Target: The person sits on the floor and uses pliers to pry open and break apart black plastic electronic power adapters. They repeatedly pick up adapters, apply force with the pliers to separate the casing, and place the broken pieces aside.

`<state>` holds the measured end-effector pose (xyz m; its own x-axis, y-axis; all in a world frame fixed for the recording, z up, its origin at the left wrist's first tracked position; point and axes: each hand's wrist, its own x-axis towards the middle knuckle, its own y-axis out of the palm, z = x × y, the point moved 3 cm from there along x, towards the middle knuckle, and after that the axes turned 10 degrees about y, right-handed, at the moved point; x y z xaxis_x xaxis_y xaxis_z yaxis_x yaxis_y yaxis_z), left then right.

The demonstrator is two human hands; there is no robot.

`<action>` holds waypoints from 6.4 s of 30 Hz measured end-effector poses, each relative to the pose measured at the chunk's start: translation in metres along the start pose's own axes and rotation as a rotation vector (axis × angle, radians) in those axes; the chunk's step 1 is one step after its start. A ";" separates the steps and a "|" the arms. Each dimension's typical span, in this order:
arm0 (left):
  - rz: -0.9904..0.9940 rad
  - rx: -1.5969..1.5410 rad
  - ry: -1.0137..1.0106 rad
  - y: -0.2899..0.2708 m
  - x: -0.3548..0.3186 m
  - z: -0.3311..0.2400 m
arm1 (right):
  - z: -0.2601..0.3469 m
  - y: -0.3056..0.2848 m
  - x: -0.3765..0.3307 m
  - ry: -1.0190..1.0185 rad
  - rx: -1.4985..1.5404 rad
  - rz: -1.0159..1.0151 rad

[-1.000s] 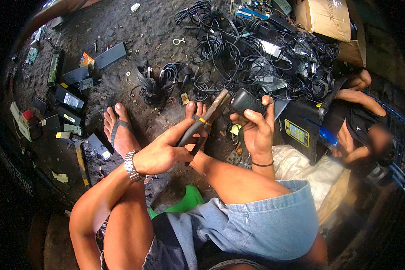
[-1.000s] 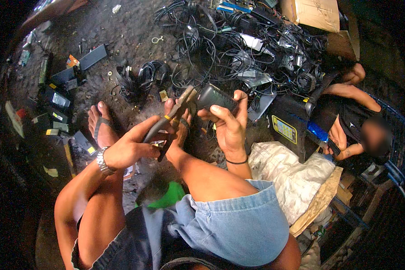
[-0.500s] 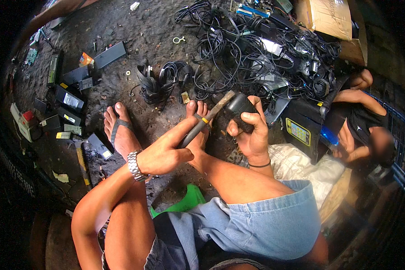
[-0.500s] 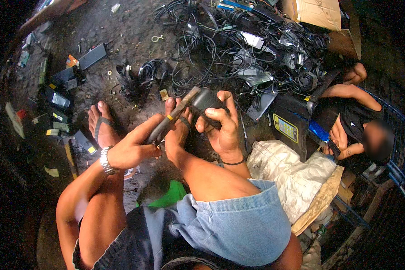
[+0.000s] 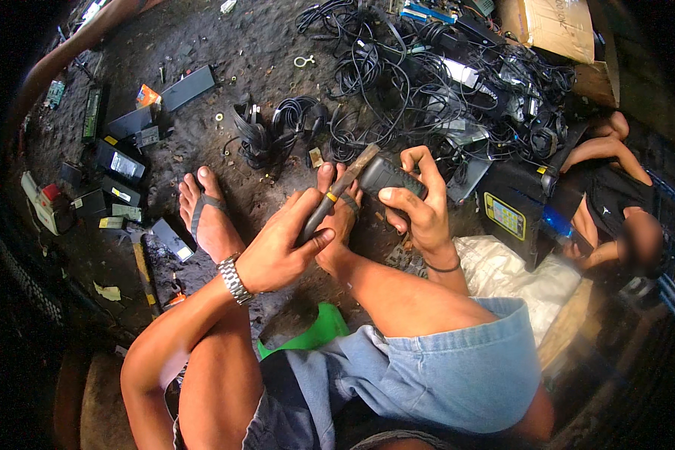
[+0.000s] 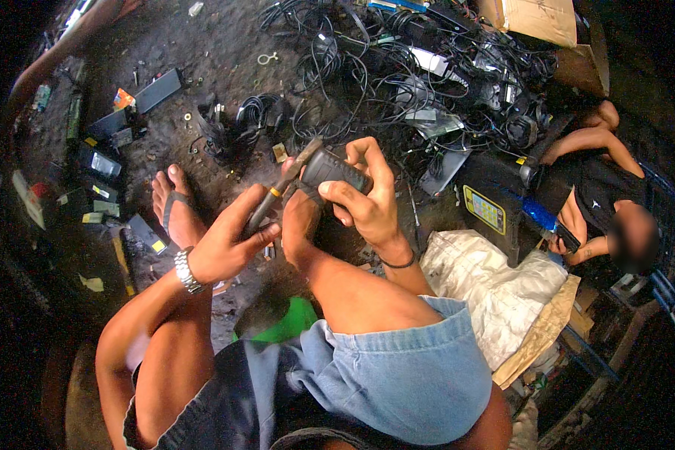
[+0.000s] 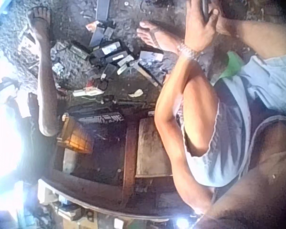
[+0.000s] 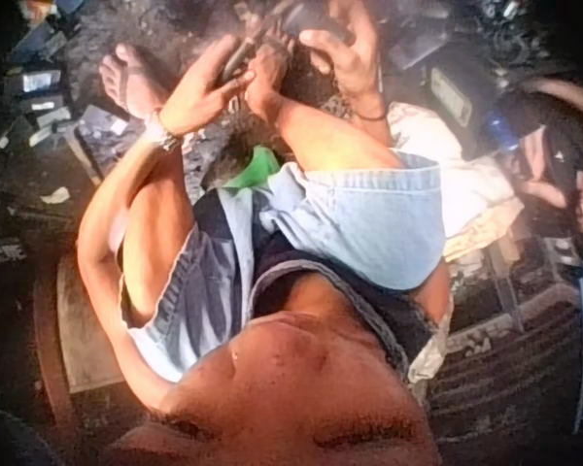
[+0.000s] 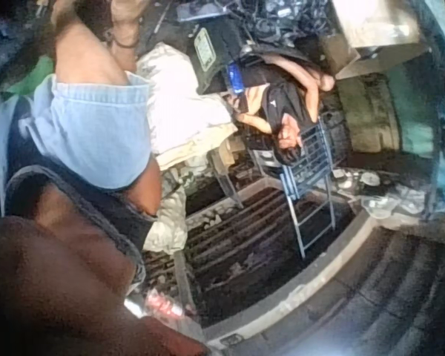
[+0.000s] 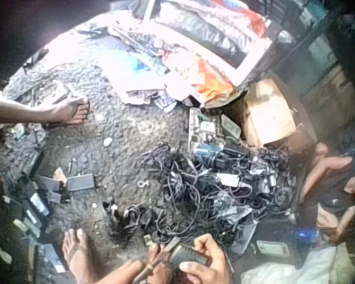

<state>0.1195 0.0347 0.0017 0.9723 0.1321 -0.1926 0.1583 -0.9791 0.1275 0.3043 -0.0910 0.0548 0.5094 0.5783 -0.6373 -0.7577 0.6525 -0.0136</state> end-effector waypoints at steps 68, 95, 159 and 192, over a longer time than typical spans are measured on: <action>0.036 0.429 -0.295 -0.016 -0.031 0.141 | 0.060 -0.176 -0.001 -0.719 0.029 -0.876; 0.048 -0.287 -0.083 -0.014 -0.013 0.011 | -0.016 -0.004 0.003 -0.127 0.504 -0.336; 0.098 -0.066 -0.415 -0.020 -0.052 0.174 | -0.073 -0.022 0.058 -0.127 -0.095 -0.019; 0.120 -0.072 -0.371 -0.020 -0.039 0.165 | 0.046 -0.289 0.047 -0.316 -0.856 -1.580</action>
<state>0.0507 0.0234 -0.1535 0.8587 -0.0599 -0.5089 0.0721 -0.9691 0.2357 0.5661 -0.2297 0.0645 0.8463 -0.1357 0.5151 0.5317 0.2739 -0.8014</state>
